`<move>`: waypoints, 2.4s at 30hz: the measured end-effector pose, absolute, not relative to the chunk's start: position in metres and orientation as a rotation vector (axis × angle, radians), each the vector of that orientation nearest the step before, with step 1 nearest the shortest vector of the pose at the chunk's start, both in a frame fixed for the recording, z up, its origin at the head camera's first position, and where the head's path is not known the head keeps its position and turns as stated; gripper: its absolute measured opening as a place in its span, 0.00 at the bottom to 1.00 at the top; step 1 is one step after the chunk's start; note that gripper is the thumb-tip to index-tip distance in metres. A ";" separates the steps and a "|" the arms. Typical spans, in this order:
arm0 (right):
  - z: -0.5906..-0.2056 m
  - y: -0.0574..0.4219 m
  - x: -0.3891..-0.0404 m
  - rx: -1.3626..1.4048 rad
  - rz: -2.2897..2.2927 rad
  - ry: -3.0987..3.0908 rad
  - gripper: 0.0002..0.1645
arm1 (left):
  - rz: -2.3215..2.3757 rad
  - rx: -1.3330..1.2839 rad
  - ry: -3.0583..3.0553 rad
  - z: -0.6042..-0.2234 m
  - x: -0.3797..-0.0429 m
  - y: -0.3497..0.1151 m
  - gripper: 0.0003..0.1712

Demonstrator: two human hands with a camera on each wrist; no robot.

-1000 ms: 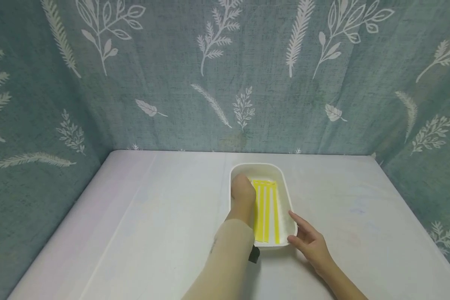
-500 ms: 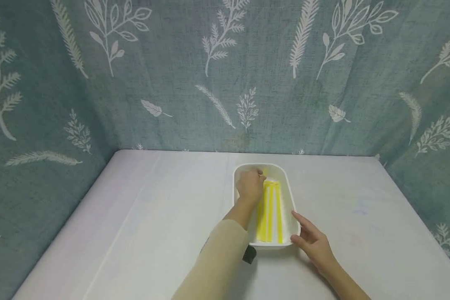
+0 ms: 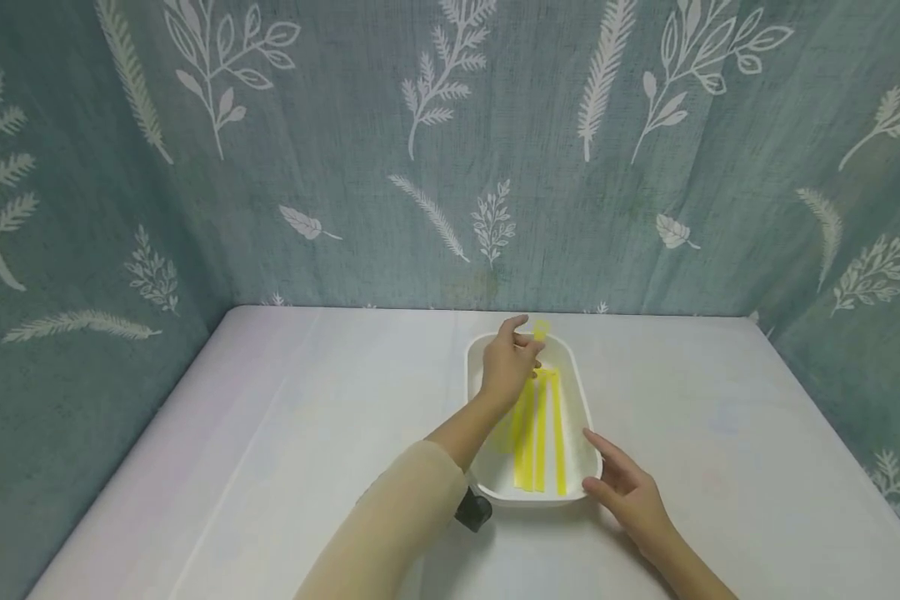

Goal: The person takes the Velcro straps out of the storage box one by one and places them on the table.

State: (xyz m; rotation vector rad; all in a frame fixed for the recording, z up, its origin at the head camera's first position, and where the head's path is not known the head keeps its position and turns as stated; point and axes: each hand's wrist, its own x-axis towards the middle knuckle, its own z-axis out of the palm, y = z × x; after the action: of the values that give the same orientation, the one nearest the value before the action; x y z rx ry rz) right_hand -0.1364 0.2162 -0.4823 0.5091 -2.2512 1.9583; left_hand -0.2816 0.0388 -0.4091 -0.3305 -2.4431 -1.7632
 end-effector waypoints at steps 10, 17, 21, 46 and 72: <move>-0.485 0.216 -0.137 0.519 1.950 -2.253 0.32 | -1.999 -0.535 -2.375 -0.387 -0.281 0.022 0.35; -0.484 0.217 -0.136 0.556 1.960 -2.260 0.32 | -2.000 -0.550 -2.369 -0.373 -0.286 0.003 0.33; -0.483 0.217 -0.135 0.538 1.929 -2.280 0.32 | -2.017 -0.536 -2.352 -0.363 -0.287 -0.007 0.35; -0.485 0.219 -0.137 0.567 1.991 -2.273 0.33 | -1.917 -0.590 -2.440 -0.320 -0.272 -0.092 0.34; -0.488 0.222 -0.139 0.677 2.049 -2.199 0.32 | -1.979 -0.438 -2.425 -0.395 -0.266 -0.151 0.33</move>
State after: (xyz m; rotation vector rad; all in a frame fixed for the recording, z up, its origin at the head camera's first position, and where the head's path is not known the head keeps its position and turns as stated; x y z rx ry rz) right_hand -0.1391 0.2222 -0.4885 0.6768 -2.1991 2.0491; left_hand -0.2662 -0.1512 -0.3950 -0.4379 -2.4247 -1.9787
